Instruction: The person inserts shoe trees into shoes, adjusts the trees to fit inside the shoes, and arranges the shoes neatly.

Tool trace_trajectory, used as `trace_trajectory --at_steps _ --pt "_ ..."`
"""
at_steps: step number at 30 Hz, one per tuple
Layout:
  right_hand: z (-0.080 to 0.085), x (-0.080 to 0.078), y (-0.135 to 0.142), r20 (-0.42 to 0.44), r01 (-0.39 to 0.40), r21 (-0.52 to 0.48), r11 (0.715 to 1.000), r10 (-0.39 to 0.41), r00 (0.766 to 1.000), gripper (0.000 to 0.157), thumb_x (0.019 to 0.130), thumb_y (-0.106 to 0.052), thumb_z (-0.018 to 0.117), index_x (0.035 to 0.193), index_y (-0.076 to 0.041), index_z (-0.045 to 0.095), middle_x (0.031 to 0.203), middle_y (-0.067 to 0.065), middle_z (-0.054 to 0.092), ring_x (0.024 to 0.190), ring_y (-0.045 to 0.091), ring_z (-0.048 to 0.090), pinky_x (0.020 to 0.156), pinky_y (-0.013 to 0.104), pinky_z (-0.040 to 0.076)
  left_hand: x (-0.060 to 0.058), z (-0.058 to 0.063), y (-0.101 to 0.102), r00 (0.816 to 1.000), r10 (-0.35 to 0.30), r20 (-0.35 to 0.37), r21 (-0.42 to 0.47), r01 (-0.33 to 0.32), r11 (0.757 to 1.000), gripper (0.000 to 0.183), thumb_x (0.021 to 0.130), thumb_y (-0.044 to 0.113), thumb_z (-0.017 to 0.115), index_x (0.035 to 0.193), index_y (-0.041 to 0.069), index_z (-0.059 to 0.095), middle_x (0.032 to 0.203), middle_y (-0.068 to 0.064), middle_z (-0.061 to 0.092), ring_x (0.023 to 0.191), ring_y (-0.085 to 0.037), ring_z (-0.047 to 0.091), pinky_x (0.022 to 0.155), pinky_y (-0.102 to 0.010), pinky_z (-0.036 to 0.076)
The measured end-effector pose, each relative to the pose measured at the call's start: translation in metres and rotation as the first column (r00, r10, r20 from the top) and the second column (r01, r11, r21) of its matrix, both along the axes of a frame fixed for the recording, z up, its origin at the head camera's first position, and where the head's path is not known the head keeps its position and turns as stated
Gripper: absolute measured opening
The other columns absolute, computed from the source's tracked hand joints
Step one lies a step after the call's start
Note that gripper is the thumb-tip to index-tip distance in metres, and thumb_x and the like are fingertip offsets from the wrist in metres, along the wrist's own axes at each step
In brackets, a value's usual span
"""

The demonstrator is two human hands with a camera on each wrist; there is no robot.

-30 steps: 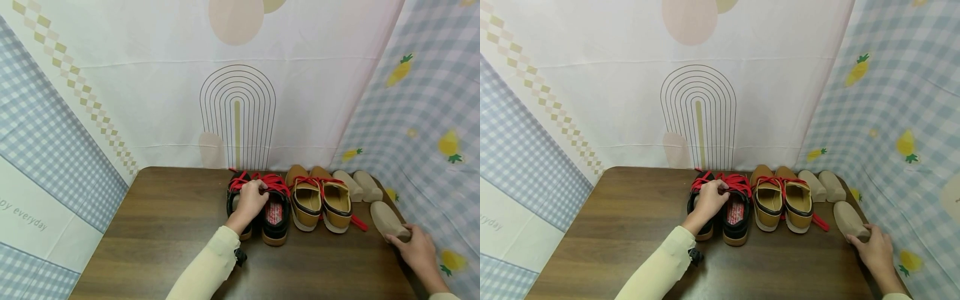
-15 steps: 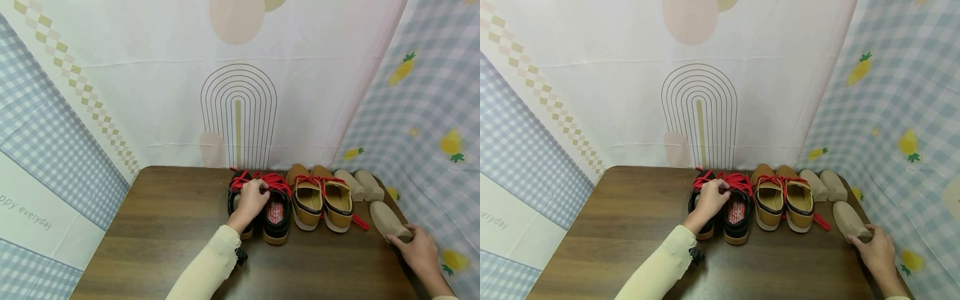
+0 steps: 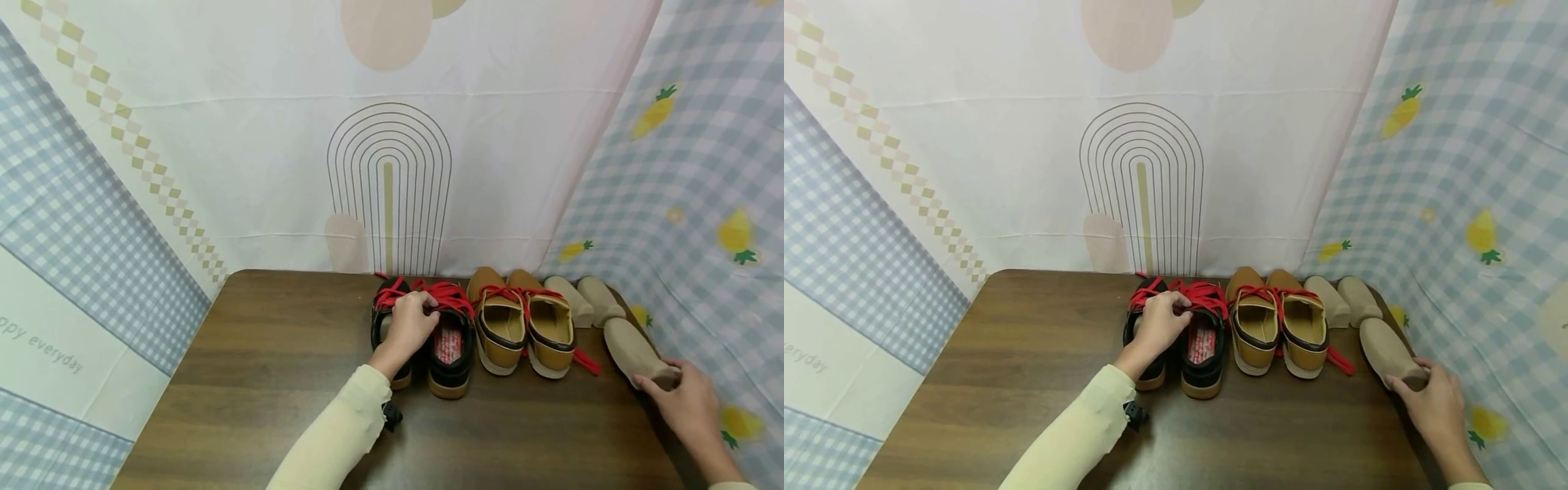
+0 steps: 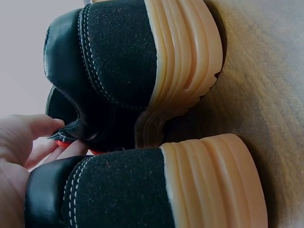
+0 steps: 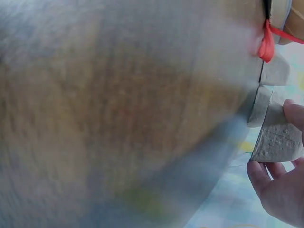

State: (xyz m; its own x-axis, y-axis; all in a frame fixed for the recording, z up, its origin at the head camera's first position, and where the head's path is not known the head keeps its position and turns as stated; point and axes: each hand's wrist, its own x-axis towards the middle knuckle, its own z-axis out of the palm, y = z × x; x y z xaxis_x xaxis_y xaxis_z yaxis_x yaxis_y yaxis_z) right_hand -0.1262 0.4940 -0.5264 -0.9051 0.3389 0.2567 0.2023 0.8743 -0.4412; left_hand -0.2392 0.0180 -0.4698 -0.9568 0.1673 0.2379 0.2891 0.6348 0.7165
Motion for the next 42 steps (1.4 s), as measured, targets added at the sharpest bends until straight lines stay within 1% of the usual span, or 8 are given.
trace_trajectory --at_steps 5,8,20,25,32,35,39,42 --pt "0.004 0.000 -0.004 -0.069 -0.013 0.008 1.000 0.014 0.998 0.064 0.080 -0.025 0.090 0.125 0.011 0.062 0.100 0.032 0.067 0.068 -0.003 0.049 0.054 0.017 0.035 0.000 0.001 -0.001 1.000 0.003 0.004 0.005 -0.003 1.000 0.009 0.092 0.009 0.076 0.101 0.010 0.076 0.103 -0.004 0.076 0.092 -0.018 0.070 0.076 -0.030 0.058" --pt "0.007 0.000 -0.007 -0.093 -0.027 -0.005 1.000 0.026 0.995 0.063 0.080 -0.025 0.091 0.126 0.008 0.063 0.104 0.032 0.067 0.071 -0.019 0.036 0.054 0.012 0.034 -0.001 0.001 -0.002 1.000 0.003 -0.002 0.007 -0.003 1.000 0.009 0.092 0.009 0.075 0.101 0.010 0.076 0.102 -0.004 0.076 0.090 -0.018 0.070 0.075 -0.029 0.058" --pt "0.021 0.000 -0.014 -0.129 -0.085 -0.070 0.994 0.076 0.989 0.061 0.084 -0.022 0.087 0.128 0.010 0.061 0.111 0.038 0.065 0.075 -0.029 0.033 0.056 0.003 0.036 0.000 0.001 0.000 1.000 0.001 -0.014 0.005 -0.001 1.000 0.009 0.092 0.009 0.075 0.101 0.010 0.077 0.103 -0.004 0.076 0.092 -0.018 0.070 0.077 -0.030 0.058" --pt "0.026 -0.002 -0.017 -0.179 -0.101 -0.057 0.993 0.089 0.980 0.057 0.082 -0.017 0.089 0.126 0.010 0.064 0.103 0.037 0.068 0.072 -0.026 0.037 0.056 0.003 0.035 0.000 0.001 0.000 1.000 -0.005 -0.016 0.015 0.005 1.000 0.008 0.092 0.009 0.075 0.100 0.010 0.077 0.102 -0.004 0.077 0.091 -0.019 0.071 0.076 -0.030 0.058" --pt "0.036 -0.006 -0.022 -0.205 -0.125 -0.022 0.992 0.117 0.972 0.054 0.082 -0.017 0.089 0.125 0.007 0.068 0.086 0.025 0.072 0.066 -0.017 0.044 0.056 0.007 0.035 -0.001 0.001 -0.001 1.000 0.000 -0.029 0.018 0.000 1.000 0.007 0.091 0.008 0.076 0.098 0.010 0.077 0.100 -0.005 0.077 0.092 -0.020 0.071 0.079 -0.034 0.058" --pt "0.040 -0.008 -0.023 -0.242 -0.137 -0.010 0.990 0.131 0.961 0.052 0.079 -0.015 0.091 0.123 0.003 0.070 0.075 0.006 0.070 0.063 -0.015 0.045 0.056 0.008 0.035 0.000 0.001 -0.001 0.999 0.000 -0.041 0.015 0.001 1.000 0.007 0.091 0.008 0.076 0.097 0.009 0.077 0.099 -0.005 0.077 0.092 -0.020 0.071 0.080 -0.034 0.058" --pt "0.041 -0.006 -0.028 -0.277 -0.124 0.009 0.992 0.121 0.953 0.052 0.077 -0.015 0.092 0.123 0.000 0.072 0.077 0.000 0.064 0.068 -0.016 0.042 0.060 0.012 0.034 -0.001 -0.001 -0.001 0.999 -0.001 -0.047 0.011 0.002 1.000 0.006 0.091 0.008 0.076 0.096 0.010 0.077 0.098 -0.004 0.077 0.091 -0.019 0.071 0.079 -0.034 0.058" --pt "0.042 -0.004 -0.033 -0.278 -0.102 0.019 0.995 0.104 0.955 0.055 0.077 -0.017 0.092 0.126 -0.001 0.071 0.086 0.013 0.063 0.075 -0.018 0.037 0.064 0.017 0.033 -0.001 -0.002 -0.001 0.999 -0.002 -0.048 0.013 0.003 1.000 0.006 0.091 0.008 0.076 0.096 0.010 0.077 0.098 -0.004 0.077 0.091 -0.019 0.071 0.079 -0.033 0.058"
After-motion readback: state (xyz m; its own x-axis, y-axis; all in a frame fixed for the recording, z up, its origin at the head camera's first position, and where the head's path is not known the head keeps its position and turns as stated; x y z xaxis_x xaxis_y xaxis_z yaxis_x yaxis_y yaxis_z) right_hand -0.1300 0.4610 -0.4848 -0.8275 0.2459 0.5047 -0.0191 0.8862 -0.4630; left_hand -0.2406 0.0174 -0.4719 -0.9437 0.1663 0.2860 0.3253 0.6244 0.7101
